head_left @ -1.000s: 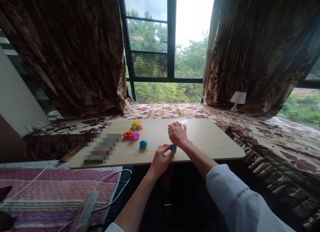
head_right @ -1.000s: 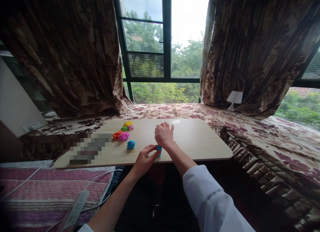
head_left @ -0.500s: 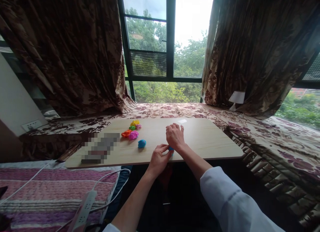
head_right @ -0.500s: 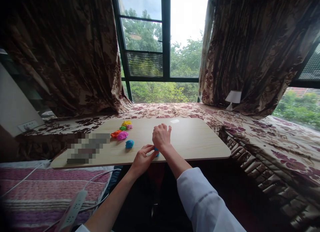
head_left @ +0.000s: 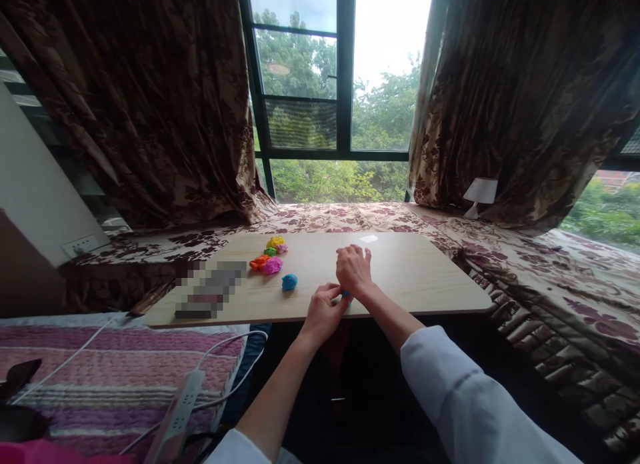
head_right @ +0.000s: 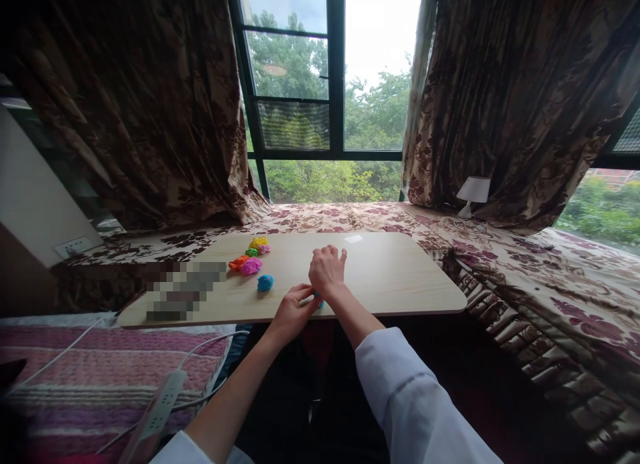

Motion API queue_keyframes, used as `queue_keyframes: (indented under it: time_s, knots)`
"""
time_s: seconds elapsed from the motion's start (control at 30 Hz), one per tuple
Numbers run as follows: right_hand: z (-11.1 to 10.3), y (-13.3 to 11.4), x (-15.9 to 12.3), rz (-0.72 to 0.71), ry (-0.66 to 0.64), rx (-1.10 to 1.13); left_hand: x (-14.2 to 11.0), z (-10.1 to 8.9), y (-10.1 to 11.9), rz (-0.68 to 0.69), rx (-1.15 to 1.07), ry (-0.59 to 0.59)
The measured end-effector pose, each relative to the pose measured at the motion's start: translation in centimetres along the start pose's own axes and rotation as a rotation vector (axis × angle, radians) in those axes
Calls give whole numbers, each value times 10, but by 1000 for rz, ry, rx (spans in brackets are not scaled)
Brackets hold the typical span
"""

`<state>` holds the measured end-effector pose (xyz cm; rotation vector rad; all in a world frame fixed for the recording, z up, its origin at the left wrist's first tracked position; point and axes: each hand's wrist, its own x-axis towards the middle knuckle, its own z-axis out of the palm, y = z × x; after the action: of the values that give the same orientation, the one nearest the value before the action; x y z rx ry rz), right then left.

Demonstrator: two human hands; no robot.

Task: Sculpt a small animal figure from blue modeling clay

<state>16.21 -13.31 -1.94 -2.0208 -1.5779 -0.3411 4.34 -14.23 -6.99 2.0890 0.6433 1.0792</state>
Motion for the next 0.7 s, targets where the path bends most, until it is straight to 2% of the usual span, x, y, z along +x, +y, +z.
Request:
queue_keyframes:
  time_s: [0.17, 0.37, 0.5, 0.6, 0.7]
  knots:
    - [-9, 3, 7, 14, 38, 47, 0, 1, 2, -25, -34, 16]
    - [-6, -1, 1, 58, 31, 185, 0, 0, 6, -92, -166, 36]
    - [-27, 13, 7, 94, 52, 392, -2, -10, 9, -190, -334, 103]
    - [-43, 27, -11, 41, -17, 589, -7, -19, 11, -300, -493, 172]
    - [-46, 32, -49, -41, -129, 771, -13, -21, 17, -374, -652, 194]
